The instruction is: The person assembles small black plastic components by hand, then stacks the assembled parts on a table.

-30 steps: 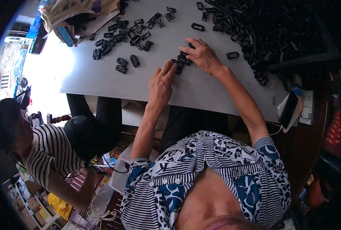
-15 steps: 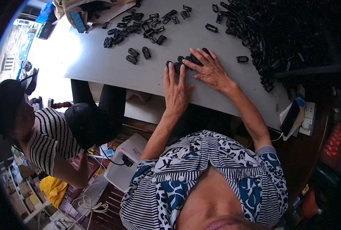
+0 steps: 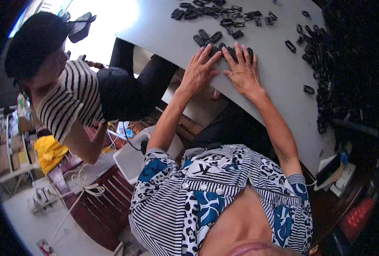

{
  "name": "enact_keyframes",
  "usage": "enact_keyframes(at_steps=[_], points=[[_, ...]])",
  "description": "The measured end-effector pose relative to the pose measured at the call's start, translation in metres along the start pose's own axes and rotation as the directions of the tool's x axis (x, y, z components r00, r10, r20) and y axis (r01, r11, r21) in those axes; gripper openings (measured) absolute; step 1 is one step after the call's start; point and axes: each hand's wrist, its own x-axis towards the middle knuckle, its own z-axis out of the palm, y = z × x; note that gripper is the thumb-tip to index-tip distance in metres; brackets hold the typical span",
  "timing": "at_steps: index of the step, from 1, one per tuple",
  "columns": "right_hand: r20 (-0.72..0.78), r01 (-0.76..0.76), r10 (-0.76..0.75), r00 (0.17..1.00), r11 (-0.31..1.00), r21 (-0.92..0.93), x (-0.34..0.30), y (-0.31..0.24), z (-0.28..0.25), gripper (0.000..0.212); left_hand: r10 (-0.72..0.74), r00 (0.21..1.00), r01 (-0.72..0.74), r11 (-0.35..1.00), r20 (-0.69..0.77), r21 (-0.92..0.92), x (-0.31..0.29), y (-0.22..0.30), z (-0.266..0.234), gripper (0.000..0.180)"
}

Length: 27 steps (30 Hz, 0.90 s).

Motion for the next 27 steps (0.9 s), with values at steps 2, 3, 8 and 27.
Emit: enact_keyframes(at_steps=[2, 3, 8, 27], points=[[-0.015, 0.036, -0.036, 0.999, 0.999, 0.004, 0.014, -0.009, 0.009, 0.07, 0.032, 0.999, -0.032, 0.999, 0.012, 0.005, 0.001, -0.02, -0.004, 0.061], [-0.012, 0.03, -0.03, 0.999, 0.999, 0.011, 0.021, -0.014, 0.011, 0.07, 0.025, 1.0, -0.026, 1.0, -0.007, -0.012, 0.004, -0.026, -0.009, 0.062], [-0.039, 0.023, -0.022, 0.999, 0.999, 0.032, 0.054, -0.03, 0.017, 0.07, 0.02, 0.998, -0.02, 1.0, -0.055, -0.003, 0.016, -0.06, -0.014, 0.061], [-0.412, -0.221, 0.236, 0.88, 0.972, 0.086, -0.143, 0.113, -0.1, 0.035, 0.19, 0.974, -0.22, 0.915, -0.12, -0.337, 0.109, 0.092, 0.0, 0.031]])
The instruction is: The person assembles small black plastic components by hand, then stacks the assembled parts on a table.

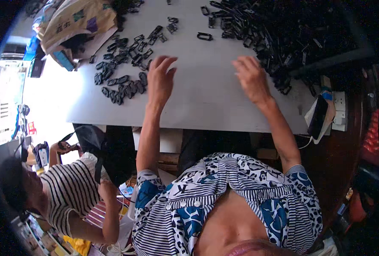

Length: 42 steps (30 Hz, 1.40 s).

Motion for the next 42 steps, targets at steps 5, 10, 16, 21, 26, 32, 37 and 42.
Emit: enact_keyframes(at_steps=[5, 10, 16, 21, 26, 32, 37, 42], points=[[0.02, -0.2, 0.2, 0.98, 0.98, -0.014, -0.007, 0.015, -0.021, 0.036, 0.151, 0.985, -0.151, 0.988, 0.083, -0.004, 0.063, 0.008, 0.057, 0.036], [0.141, -0.181, 0.179, 0.974, 0.984, 0.002, -0.008, 0.01, -0.011, 0.03, 0.26, 0.964, -0.267, 0.951, 0.06, 0.155, 0.075, 0.005, 0.085, 0.032], [0.195, -0.112, 0.113, 0.974, 0.994, -0.02, 0.0, 0.006, -0.007, 0.023, 0.155, 0.963, -0.164, 0.986, 0.219, 0.027, 0.057, 0.018, 0.075, 0.027], [0.21, -0.089, 0.069, 0.975, 0.992, 0.087, 0.019, 0.013, -0.007, 0.024, -0.011, 0.97, 0.12, 0.892, 0.244, -0.437, 0.042, 0.042, 0.066, 0.03], [0.064, -0.204, 0.203, 0.977, 0.979, 0.014, 0.072, 0.028, 0.013, 0.03, -0.172, 0.86, 0.488, 0.551, 0.48, -0.677, 0.032, 0.038, 0.066, 0.033], [0.027, -0.238, 0.239, 0.971, 0.971, -0.035, 0.08, 0.045, 0.043, 0.021, -0.198, 0.874, 0.444, 0.696, 0.444, -0.565, 0.025, 0.053, 0.07, 0.031], [0.048, -0.317, 0.334, 0.941, 0.828, 0.462, 0.067, 0.037, 0.023, 0.017, -0.188, 0.907, 0.359, 0.811, 0.376, -0.461, 0.02, 0.046, 0.07, 0.031], [0.408, -0.526, 0.351, 0.843, 0.378, 0.761, 0.042, 0.039, 0.014, 0.019, 0.009, 0.992, 0.013, 0.985, 0.122, -0.174, 0.02, 0.042, 0.071, 0.029]])
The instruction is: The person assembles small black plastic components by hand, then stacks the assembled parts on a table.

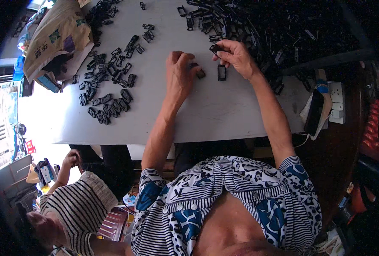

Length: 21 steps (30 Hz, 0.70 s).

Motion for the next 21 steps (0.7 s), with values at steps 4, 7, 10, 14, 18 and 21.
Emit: enact_keyframes(at_steps=[4, 7, 10, 14, 18, 21], points=[[-0.043, -0.001, 0.0, 0.999, 1.0, -0.02, -0.009, -0.003, 0.003, 0.025, 0.04, 0.995, -0.04, 0.999, -0.088, 0.01, 0.01, 0.013, -0.005, 0.028], [-0.057, 0.004, -0.017, 0.998, 0.978, -0.209, -0.008, -0.009, 0.01, 0.021, -0.116, 0.988, 0.145, 0.93, 0.104, -0.339, 0.02, 0.027, -0.002, 0.026], [-0.043, 0.096, -0.119, 0.992, 0.926, -0.364, -0.009, -0.021, 0.018, 0.019, -0.179, 0.956, 0.275, 0.824, 0.233, -0.495, 0.031, 0.026, 0.002, 0.024], [-0.183, 0.134, -0.299, 0.937, 0.788, -0.601, -0.009, -0.012, 0.015, 0.02, -0.17, 0.979, 0.196, 0.937, 0.111, -0.288, 0.032, 0.015, -0.005, 0.027], [-0.21, 0.122, -0.371, 0.905, 0.697, -0.706, -0.018, -0.011, 0.005, 0.022, -0.09, 0.982, 0.104, 0.991, 0.165, -0.079, 0.021, 0.004, -0.023, 0.035], [-0.152, 0.139, -0.288, 0.945, 0.78, -0.611, -0.032, -0.016, 0.017, 0.02, 0.017, 0.968, -0.023, 1.0, 0.251, 0.021, 0.011, -0.005, -0.03, 0.036]])
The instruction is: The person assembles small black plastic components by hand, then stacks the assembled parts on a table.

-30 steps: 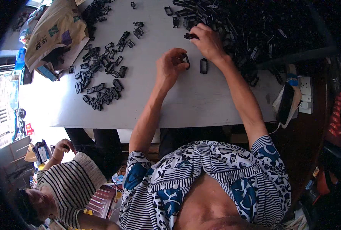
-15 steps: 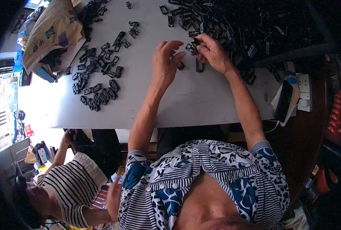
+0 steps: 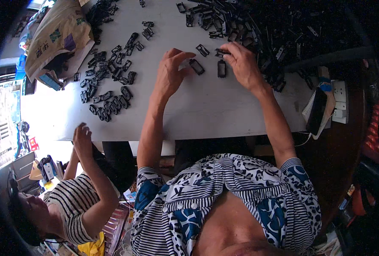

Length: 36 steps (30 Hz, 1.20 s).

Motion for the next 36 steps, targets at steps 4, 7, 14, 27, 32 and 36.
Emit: enact_keyframes(at_steps=[4, 7, 14, 27, 32, 36], points=[[0.154, 0.107, -0.103, 0.983, 0.994, -0.013, -0.025, -0.027, 0.012, 0.012, 0.02, 1.0, -0.021, 0.998, -0.014, -0.062, -0.01, -0.013, 0.005, 0.038], [0.122, 0.187, -0.17, 0.978, 0.97, -0.153, -0.041, -0.02, 0.027, 0.007, -0.034, 0.999, 0.034, 0.992, 0.0, -0.124, -0.01, -0.009, 0.008, 0.036], [0.098, 0.319, -0.303, 0.948, 0.901, -0.294, -0.046, -0.018, 0.035, 0.014, 0.072, 0.994, -0.076, 0.996, -0.079, -0.049, -0.013, -0.007, 0.013, 0.031], [0.055, 0.306, -0.301, 0.952, 0.934, -0.186, -0.021, -0.019, 0.022, 0.031, -0.092, 0.987, 0.069, 0.983, -0.133, -0.17, -0.026, 0.023, 0.013, 0.036], [0.061, 0.197, -0.192, 0.979, 0.977, -0.084, -0.046, -0.015, 0.017, 0.033, 0.039, 0.996, -0.043, 0.997, -0.078, -0.056, -0.041, 0.011, 0.03, 0.043], [0.039, 0.246, -0.244, 0.969, 0.966, -0.077, -0.048, -0.018, 0.025, 0.035, 0.051, 0.994, -0.05, 0.999, -0.096, 0.013, -0.041, 0.008, 0.033, 0.041]])
